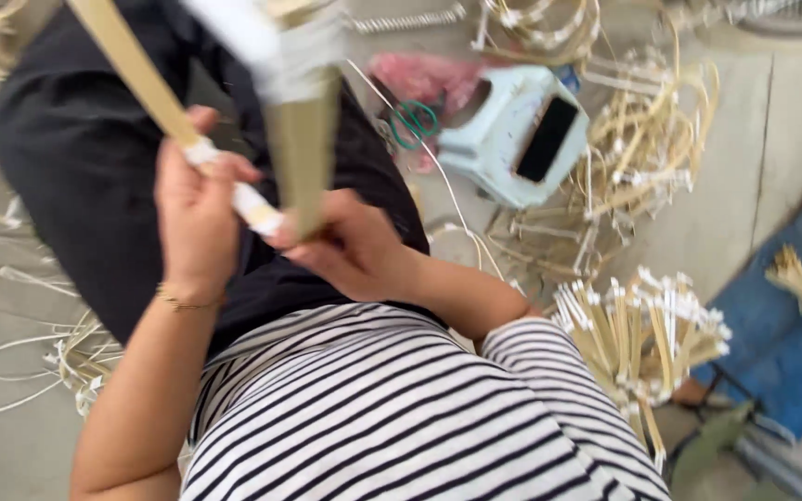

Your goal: The recorder is assembling and cutting components for circular bamboo frames, likely for furniture or lighting.

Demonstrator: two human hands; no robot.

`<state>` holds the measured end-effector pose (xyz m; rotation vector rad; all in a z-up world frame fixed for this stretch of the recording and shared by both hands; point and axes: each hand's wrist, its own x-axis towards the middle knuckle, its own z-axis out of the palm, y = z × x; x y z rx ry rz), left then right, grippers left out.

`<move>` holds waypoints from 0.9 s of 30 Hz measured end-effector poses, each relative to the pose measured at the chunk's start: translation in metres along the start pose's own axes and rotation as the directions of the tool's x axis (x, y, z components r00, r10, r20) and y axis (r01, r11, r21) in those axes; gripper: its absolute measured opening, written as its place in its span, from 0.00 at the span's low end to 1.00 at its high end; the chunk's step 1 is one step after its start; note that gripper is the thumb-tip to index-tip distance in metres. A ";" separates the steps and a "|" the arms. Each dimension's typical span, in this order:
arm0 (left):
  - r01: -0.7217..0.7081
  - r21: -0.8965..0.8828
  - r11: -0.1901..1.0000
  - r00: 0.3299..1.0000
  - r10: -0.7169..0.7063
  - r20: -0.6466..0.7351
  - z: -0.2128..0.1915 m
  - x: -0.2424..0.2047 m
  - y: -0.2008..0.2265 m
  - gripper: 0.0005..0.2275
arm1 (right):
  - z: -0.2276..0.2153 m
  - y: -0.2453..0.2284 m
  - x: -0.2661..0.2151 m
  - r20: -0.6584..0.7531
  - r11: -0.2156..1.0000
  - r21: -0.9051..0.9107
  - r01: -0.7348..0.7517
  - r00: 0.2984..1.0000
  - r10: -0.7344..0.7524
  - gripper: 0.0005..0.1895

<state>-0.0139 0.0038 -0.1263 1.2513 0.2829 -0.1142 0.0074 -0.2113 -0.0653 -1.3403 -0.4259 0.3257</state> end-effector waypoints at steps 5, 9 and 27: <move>0.140 -0.122 0.983 0.985 -0.151 -0.088 0.006 0.027 0.042 0.19 | -0.111 0.093 0.039 -0.084 0.902 -0.427 -0.064 0.996 0.031 0.15; 0.417 -0.264 0.870 0.901 -0.433 -0.004 0.003 0.040 0.029 0.20 | -0.268 0.262 0.000 -0.584 0.646 -0.594 -0.479 0.809 0.063 0.11; 0.697 -0.255 0.670 0.717 -0.638 0.283 0.039 0.068 -0.006 0.24 | -0.235 0.174 0.029 -0.410 0.950 -0.050 -0.307 0.874 0.261 0.18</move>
